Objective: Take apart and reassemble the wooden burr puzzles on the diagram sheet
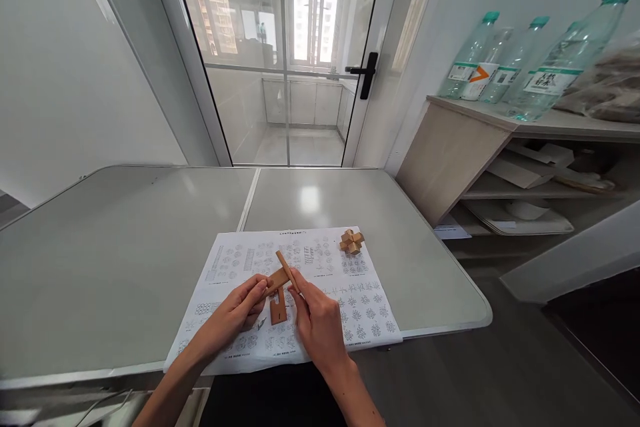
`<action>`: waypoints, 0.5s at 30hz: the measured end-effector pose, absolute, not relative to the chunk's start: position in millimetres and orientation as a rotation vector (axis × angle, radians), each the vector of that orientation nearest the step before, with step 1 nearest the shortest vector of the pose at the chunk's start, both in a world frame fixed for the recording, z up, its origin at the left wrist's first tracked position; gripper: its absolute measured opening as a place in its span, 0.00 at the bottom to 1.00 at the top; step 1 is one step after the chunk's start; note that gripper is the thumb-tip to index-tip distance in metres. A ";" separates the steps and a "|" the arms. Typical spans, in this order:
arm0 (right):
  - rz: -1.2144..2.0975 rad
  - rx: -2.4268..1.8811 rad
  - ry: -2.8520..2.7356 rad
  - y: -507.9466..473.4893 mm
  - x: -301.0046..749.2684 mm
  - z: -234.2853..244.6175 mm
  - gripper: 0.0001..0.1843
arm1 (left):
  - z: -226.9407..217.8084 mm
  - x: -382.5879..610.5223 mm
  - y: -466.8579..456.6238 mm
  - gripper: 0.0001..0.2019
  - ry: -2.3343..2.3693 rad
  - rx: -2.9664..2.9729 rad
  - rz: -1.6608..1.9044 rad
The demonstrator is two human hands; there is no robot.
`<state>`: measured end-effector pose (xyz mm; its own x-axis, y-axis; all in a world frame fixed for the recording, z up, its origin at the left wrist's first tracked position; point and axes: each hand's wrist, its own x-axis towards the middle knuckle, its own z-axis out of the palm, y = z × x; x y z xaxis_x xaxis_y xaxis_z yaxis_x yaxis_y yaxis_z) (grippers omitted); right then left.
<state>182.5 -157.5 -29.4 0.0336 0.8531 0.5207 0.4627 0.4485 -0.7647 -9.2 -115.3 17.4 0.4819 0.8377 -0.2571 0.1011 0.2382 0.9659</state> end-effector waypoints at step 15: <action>0.408 -1.129 -1.783 -161.1 183.2 -28.7 0.25 | 17.2 -14.8 -120.6 0.25 1.093 1.356 0.651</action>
